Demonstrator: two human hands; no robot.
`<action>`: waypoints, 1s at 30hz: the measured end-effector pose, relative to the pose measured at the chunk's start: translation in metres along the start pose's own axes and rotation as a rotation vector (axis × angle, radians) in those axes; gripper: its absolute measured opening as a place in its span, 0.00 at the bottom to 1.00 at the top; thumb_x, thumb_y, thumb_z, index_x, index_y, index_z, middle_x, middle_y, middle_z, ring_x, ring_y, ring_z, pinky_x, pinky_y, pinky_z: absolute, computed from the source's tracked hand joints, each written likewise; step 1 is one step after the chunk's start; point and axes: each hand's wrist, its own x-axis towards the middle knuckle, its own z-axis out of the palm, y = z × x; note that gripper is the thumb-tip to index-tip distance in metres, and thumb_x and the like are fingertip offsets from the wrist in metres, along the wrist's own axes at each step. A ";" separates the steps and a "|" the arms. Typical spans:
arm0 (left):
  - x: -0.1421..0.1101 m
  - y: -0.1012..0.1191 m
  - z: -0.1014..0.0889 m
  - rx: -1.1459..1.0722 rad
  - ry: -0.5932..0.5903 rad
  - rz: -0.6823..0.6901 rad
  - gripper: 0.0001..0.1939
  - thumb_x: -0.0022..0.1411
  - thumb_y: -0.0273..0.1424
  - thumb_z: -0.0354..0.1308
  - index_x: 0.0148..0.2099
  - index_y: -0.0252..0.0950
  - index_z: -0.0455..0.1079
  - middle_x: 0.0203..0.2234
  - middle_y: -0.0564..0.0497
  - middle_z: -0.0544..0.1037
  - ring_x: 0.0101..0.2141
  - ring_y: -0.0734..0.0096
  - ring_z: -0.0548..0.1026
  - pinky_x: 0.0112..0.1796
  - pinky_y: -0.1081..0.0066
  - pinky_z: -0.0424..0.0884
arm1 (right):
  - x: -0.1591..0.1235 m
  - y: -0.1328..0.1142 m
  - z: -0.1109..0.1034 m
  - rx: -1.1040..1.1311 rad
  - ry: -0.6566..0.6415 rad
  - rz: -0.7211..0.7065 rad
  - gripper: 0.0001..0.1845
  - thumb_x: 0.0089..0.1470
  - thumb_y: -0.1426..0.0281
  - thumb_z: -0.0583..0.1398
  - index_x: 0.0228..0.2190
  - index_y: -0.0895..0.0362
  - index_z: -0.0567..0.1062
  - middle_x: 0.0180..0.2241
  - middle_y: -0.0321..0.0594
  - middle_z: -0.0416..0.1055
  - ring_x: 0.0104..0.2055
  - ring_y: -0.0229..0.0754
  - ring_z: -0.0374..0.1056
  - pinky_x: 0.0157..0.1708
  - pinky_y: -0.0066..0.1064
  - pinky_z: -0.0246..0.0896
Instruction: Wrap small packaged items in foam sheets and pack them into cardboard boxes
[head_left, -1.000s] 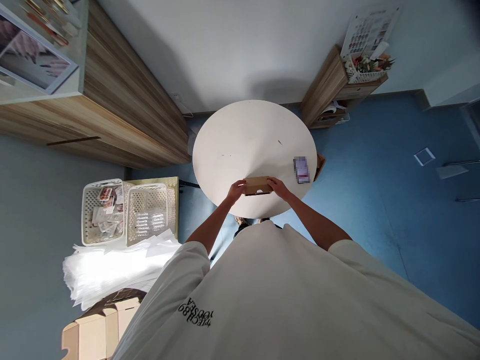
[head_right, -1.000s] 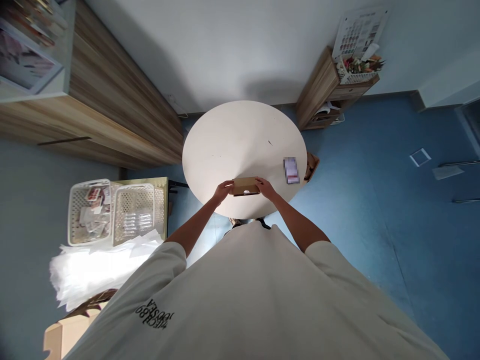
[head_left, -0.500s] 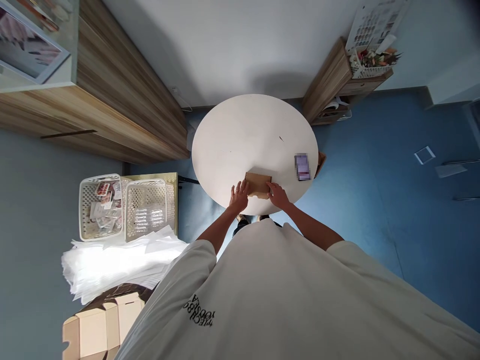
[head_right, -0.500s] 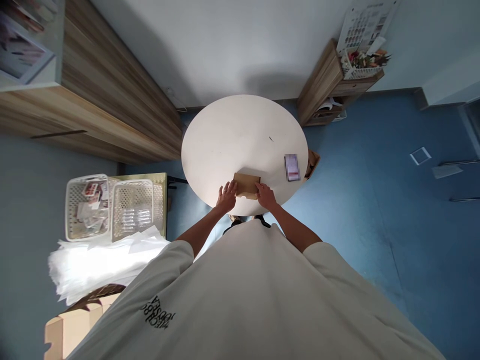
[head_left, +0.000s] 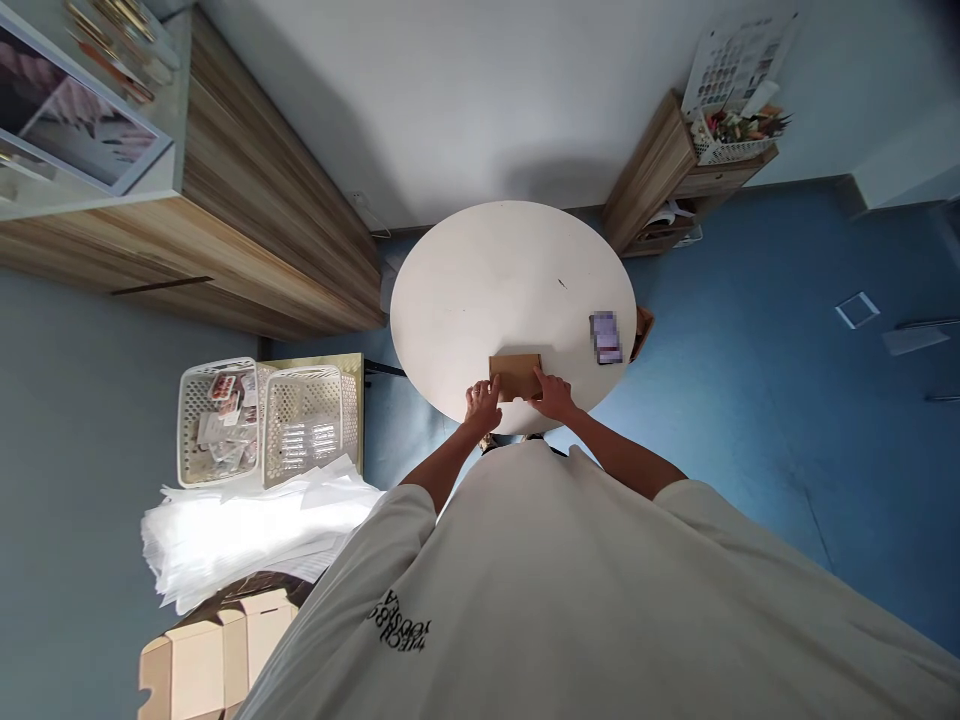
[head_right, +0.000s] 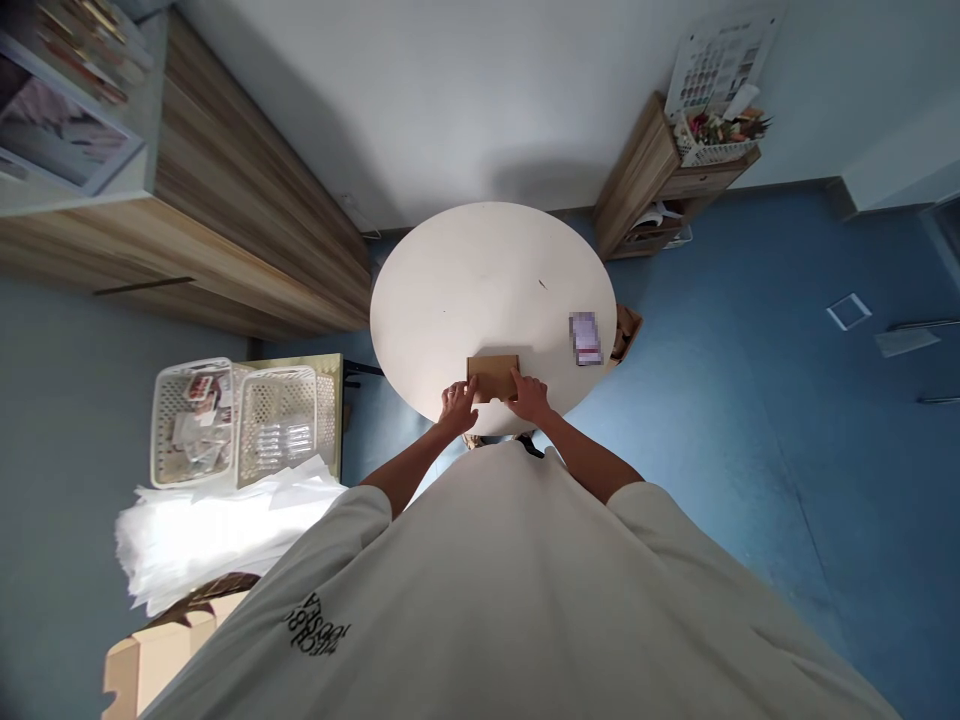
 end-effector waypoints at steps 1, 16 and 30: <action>-0.001 0.000 -0.002 0.001 0.016 -0.004 0.49 0.61 0.26 0.59 0.81 0.39 0.47 0.66 0.33 0.66 0.69 0.40 0.59 0.67 0.41 0.52 | -0.002 -0.001 -0.003 -0.006 0.008 -0.010 0.51 0.58 0.56 0.65 0.75 0.51 0.53 0.58 0.55 0.72 0.61 0.63 0.65 0.63 0.50 0.52; 0.023 0.006 -0.071 0.133 0.018 -0.037 0.18 0.74 0.33 0.55 0.64 0.44 0.67 0.59 0.41 0.73 0.59 0.51 0.70 0.60 0.54 0.64 | 0.014 -0.002 -0.052 -0.108 0.069 -0.118 0.22 0.65 0.62 0.62 0.57 0.54 0.76 0.56 0.52 0.72 0.57 0.56 0.67 0.57 0.43 0.59; 0.041 0.016 -0.089 0.260 -0.099 -0.009 0.15 0.76 0.28 0.50 0.60 0.38 0.69 0.52 0.39 0.74 0.51 0.55 0.76 0.54 0.59 0.69 | 0.024 -0.011 -0.051 -0.086 0.106 -0.168 0.28 0.67 0.71 0.58 0.66 0.62 0.67 0.58 0.58 0.68 0.59 0.56 0.66 0.59 0.40 0.63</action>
